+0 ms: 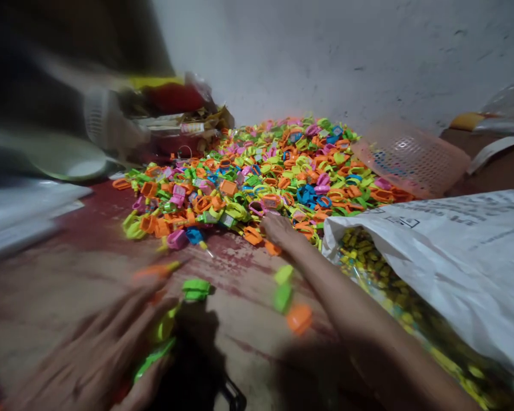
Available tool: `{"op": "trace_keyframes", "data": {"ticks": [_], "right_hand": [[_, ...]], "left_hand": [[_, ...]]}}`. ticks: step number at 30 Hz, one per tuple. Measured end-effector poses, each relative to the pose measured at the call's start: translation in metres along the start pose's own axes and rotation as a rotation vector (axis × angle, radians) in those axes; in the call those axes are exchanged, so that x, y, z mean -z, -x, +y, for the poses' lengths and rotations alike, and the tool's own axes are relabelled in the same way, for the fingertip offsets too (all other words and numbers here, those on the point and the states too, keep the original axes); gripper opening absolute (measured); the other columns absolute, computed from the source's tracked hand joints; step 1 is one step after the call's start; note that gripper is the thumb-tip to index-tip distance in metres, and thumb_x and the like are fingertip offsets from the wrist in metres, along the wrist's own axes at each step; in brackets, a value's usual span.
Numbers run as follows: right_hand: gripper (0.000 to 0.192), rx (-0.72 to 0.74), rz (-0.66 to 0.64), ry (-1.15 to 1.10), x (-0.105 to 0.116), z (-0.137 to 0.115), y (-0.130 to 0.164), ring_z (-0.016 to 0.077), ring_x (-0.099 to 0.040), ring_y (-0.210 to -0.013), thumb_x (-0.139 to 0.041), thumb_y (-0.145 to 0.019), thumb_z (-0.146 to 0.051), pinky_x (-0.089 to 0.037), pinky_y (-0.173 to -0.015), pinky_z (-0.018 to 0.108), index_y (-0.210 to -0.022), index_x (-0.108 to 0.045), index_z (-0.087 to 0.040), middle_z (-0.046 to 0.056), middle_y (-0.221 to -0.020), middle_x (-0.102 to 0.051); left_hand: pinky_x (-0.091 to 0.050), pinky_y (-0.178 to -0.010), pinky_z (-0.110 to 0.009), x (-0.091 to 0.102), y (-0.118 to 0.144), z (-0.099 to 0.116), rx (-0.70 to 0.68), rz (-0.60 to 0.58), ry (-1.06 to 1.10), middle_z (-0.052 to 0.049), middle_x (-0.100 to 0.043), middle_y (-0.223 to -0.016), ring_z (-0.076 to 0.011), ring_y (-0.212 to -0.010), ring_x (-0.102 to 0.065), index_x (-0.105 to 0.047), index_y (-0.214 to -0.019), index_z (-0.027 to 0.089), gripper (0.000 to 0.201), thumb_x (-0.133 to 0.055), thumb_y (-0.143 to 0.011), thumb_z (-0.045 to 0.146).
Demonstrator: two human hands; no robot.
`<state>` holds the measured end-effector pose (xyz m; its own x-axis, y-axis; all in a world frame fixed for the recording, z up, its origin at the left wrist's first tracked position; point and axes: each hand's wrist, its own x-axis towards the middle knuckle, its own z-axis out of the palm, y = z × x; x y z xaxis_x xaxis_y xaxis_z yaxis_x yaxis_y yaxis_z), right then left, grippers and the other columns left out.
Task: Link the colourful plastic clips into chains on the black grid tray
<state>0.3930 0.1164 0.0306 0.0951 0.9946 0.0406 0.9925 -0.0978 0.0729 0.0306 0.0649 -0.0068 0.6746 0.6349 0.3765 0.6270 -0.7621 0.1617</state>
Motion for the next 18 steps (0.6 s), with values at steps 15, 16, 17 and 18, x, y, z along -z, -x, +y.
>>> {"op": "trace_keyframes", "data": {"ticks": [15, 16, 17, 18], "right_hand": [[0.017, -0.004, 0.194, -0.581, -0.003, -0.066, 0.129, 0.0182, -0.059, -0.068, -0.055, -0.091, -0.028, -0.047, -0.065, 0.030, -0.090, -0.067, -0.016, 0.006, -0.079, -0.065], [0.020, -0.042, 0.110, -0.728, -0.012, -0.084, 0.140, 0.0178, -0.060, -0.065, -0.053, -0.093, -0.031, -0.048, -0.062, 0.029, -0.088, -0.067, -0.017, 0.005, -0.075, -0.066], [0.020, -0.089, 0.085, -0.843, -0.022, -0.101, 0.149, 0.0182, -0.061, -0.064, -0.054, -0.093, -0.034, -0.049, -0.061, 0.029, -0.089, -0.068, -0.019, 0.004, -0.073, -0.067], [0.020, -0.125, 0.065, -0.930, -0.032, -0.115, 0.155, 0.0191, -0.063, -0.065, -0.056, -0.093, -0.036, -0.051, -0.061, 0.029, -0.092, -0.069, -0.021, 0.003, -0.074, -0.069]], "left_hand": [[-0.040, -0.114, -0.055, 0.046, -0.025, 0.031, 0.097, -0.272, 0.009, -0.008, -0.043, -0.157, -0.0319, -0.142, -0.043, -0.047, -0.144, 0.025, 0.050, -0.041, -0.097, 0.043], [-0.041, -0.113, -0.056, 0.049, -0.027, 0.032, 0.098, -0.325, 0.009, -0.008, -0.041, -0.158, -0.0322, -0.141, -0.044, -0.045, -0.146, 0.025, 0.053, -0.040, -0.097, 0.043], [-0.042, -0.112, -0.058, 0.051, -0.029, 0.032, 0.099, -0.358, 0.006, -0.007, -0.040, -0.159, -0.0328, -0.141, -0.044, -0.043, -0.147, 0.026, 0.054, -0.039, -0.097, 0.044], [-0.042, -0.112, -0.059, 0.052, -0.029, 0.032, 0.100, -0.368, -0.001, -0.007, -0.039, -0.159, -0.0336, -0.140, -0.044, -0.044, -0.147, 0.026, 0.054, -0.038, -0.096, 0.045]]}}
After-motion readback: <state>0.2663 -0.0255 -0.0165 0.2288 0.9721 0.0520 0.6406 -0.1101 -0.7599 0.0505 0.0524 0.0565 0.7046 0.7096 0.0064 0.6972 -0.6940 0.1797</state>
